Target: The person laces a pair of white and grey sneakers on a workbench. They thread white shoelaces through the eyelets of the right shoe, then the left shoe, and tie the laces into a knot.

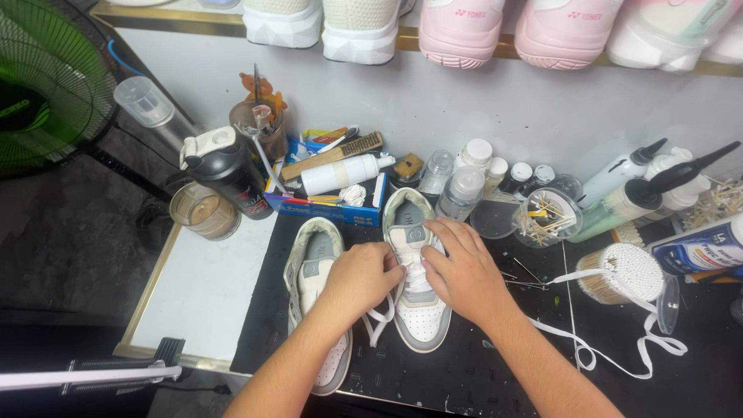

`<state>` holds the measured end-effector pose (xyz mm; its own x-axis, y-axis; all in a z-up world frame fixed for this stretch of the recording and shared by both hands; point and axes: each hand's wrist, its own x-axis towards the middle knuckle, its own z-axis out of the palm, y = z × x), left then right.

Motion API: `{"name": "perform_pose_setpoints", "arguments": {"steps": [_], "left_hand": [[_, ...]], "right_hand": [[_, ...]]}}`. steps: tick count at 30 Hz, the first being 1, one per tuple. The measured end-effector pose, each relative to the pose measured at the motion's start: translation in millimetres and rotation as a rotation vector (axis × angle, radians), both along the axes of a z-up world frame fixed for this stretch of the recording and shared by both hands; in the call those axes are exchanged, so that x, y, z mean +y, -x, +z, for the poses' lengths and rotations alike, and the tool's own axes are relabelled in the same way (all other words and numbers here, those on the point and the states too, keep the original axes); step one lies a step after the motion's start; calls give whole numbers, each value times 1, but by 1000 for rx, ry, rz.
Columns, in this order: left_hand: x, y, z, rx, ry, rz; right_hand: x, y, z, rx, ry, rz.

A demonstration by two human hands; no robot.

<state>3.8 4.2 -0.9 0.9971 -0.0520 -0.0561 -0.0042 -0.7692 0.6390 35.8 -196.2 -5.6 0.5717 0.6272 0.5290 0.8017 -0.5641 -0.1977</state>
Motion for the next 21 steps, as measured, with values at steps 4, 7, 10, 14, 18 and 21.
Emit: {"name": "perform_pose_setpoints", "arguments": {"steps": [4, 7, 10, 14, 18, 21], "left_hand": [[9, -12, 5, 25, 50, -107], [16, -18, 10, -105, -132, -278], [16, -25, 12, -311, -247, -406], [14, -27, 14, -497, -290, -429], [19, -25, 22, -365, -234, -306], [29, -21, 31, -168, -217, -230]], "right_hand": [[0, -8, 4, -16, 129, 21], [0, -11, 5, 6, 191, 19], [2, -16, 6, 35, 251, 11], [3, -21, 6, 169, 223, 7], [0, -21, 2, 266, 135, 2], [-4, -21, -3, 337, 81, 9]]}}
